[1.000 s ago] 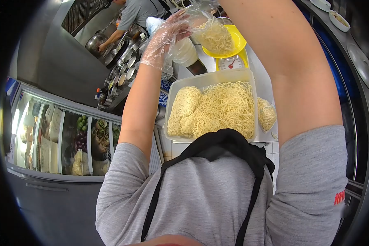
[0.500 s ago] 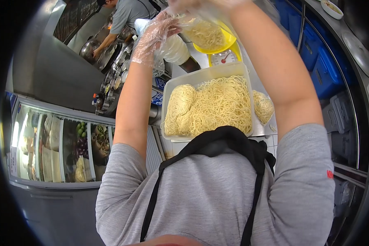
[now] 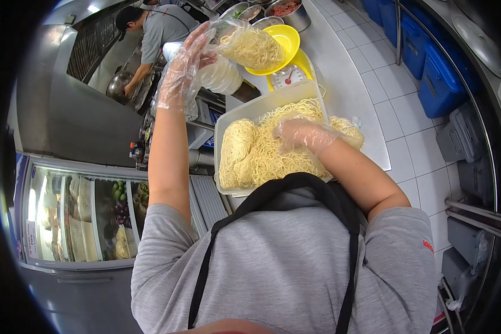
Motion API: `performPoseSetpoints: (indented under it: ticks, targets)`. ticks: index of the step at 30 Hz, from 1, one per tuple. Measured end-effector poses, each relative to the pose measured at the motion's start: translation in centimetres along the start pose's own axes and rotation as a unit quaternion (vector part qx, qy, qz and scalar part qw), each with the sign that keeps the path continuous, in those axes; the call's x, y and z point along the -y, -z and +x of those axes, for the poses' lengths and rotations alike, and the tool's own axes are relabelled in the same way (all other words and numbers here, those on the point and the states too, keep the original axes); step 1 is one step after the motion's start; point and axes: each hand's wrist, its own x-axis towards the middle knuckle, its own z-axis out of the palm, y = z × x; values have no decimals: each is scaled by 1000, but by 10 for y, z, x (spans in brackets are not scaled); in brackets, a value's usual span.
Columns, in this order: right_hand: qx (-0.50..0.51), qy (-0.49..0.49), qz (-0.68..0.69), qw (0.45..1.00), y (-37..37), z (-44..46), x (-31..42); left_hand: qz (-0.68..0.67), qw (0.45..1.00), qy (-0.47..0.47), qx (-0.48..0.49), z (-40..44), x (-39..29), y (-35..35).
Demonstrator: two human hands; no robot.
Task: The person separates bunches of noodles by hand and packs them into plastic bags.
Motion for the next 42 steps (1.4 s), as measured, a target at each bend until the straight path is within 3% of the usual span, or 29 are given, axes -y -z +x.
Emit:
performPoseSetpoints:
  ticks: [3,12,21,23,24,26,28,29,31,32,33,35,37,39,40,42]
  targets:
    - [9,-46,83,996,10,-5,5,20,1000,11,-5,-4,-4,-4]
    - [-15,-43,15,999,8,-5,8,0,999,31,-10,-1,-3,-11]
    - [-65,39,-32,997,2,0,-6,-180,979,-83,-54,-6,3,-20]
    - [-196,88,-76,974,10,-4,4,-240,964,-96,-63,-27,-8,-28]
    - [-188,93,-82,974,16,-8,13,-254,962,-89,-53,-39,-12,-30]
    - [-370,31,161,914,31,-24,41,-247,965,-68,-44,-65,-18,-32]
    - [-470,43,220,854,48,-41,62,-227,973,-24,-42,-93,-20,-38]
    - [-464,47,217,858,62,-50,74,-239,971,7,-25,-108,-26,-44]
    - [-406,178,169,880,83,-64,93,-166,983,40,65,-122,-3,-40]
    - [-402,176,168,883,82,-60,86,-186,975,54,105,-125,19,-38]
    - [-359,188,-12,914,82,-51,74,-191,975,56,103,-130,24,-36]
    - [-301,192,-192,914,87,-41,69,-206,964,56,159,-140,30,-30]
    - [-105,25,-133,985,100,-39,78,-182,972,49,140,-146,34,-23]
    - [-97,80,-143,982,111,-36,90,-59,987,91,122,-151,37,-14]
    - [-90,135,-149,975,116,-35,96,-59,989,73,112,-157,39,-10]
    - [-82,127,-114,982,126,-36,115,-58,990,65,110,-162,41,-6]
